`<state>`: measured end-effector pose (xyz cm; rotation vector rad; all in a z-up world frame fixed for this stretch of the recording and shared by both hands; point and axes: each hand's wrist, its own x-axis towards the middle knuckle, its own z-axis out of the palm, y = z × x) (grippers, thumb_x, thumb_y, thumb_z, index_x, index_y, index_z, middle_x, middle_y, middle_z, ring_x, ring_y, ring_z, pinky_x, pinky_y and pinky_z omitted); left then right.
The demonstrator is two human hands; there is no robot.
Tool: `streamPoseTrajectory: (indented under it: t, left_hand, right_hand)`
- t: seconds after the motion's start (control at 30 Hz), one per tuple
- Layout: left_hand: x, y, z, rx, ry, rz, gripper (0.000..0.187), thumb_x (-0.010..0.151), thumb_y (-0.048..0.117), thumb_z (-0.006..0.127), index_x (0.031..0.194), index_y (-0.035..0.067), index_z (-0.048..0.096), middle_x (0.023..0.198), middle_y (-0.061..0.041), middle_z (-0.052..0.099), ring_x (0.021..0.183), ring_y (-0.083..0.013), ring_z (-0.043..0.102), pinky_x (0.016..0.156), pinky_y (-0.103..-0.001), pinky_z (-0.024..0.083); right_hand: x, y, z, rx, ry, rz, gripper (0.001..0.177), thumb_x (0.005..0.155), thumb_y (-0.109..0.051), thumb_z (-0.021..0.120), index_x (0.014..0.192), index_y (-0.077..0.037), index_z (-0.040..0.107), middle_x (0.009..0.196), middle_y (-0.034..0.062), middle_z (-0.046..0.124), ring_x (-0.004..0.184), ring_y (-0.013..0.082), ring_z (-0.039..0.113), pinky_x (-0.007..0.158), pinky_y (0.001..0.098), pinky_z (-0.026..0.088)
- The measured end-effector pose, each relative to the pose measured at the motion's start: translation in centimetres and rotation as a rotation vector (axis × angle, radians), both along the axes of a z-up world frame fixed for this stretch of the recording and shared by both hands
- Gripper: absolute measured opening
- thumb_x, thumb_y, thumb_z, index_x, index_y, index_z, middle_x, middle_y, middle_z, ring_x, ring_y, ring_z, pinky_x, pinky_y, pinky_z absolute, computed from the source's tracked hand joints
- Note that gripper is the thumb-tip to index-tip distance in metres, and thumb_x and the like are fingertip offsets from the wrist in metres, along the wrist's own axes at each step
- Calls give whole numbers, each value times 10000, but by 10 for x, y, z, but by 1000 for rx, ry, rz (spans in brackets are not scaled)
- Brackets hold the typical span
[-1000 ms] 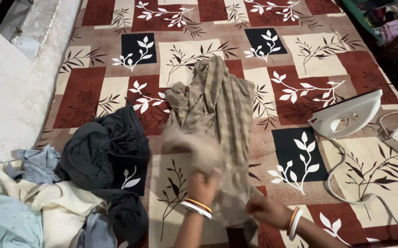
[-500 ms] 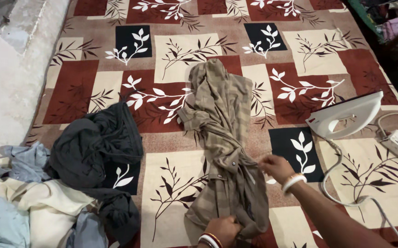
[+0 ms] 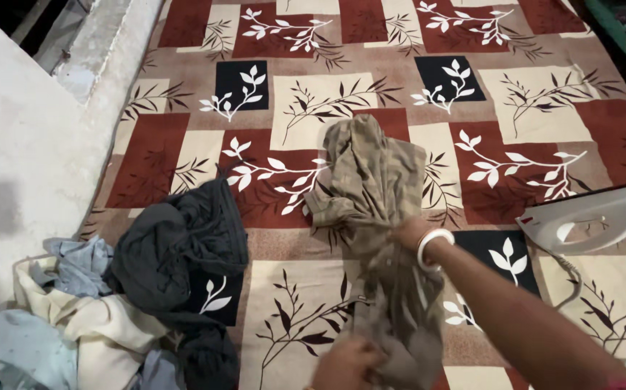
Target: The person irons a beige patterned shirt on a bed. They unfold the shirt, smooth it out, and use an iron to press the fabric, focusing on the front and sleeves.
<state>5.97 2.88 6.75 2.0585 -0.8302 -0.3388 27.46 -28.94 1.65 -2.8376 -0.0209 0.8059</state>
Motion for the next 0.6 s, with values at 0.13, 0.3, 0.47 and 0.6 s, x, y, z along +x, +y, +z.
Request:
streamPoseTrajectory:
  t: [0.13, 0.3, 0.47, 0.6]
  left_hand:
    - [72, 34, 70, -93, -60, 203, 234, 720, 46, 671, 951, 58, 708, 1026, -139, 684, 979, -392, 667, 784, -450, 552]
    - [200, 39, 157, 16, -411, 618, 178, 708, 15, 625, 859, 53, 711, 890, -209, 715, 900, -441, 660, 775, -530, 522]
    - [326, 20, 268, -121, -541, 804, 250, 801, 49, 647, 1037, 7, 719, 1003, -241, 720, 929, -435, 681, 807, -513, 523]
    - [362, 15, 336, -510, -483, 760, 448, 822, -107, 475, 1166, 22, 731, 1038, -171, 775, 934, -251, 746, 861, -380, 568]
  right_hand:
    - [63, -51, 68, 453, -466, -84, 290, 979, -266, 540, 1156, -141, 732, 1128, 94, 713, 1009, 287, 674, 921, 417, 539]
    - [123, -90, 215, 1587, -464, -876, 144, 1063, -142, 539, 1167, -91, 624, 1046, 87, 684, 915, 268, 679, 882, 479, 571]
    - [155, -99, 349, 1834, -695, -689, 200, 1075, -111, 451, 1207, -116, 603, 1113, 82, 692, 1004, 267, 704, 961, 514, 592]
    - [126, -88, 396, 2093, -1001, -181, 290, 1167, 17, 467, 1436, -87, 497, 1388, 156, 610, 1171, 300, 600, 992, 460, 467]
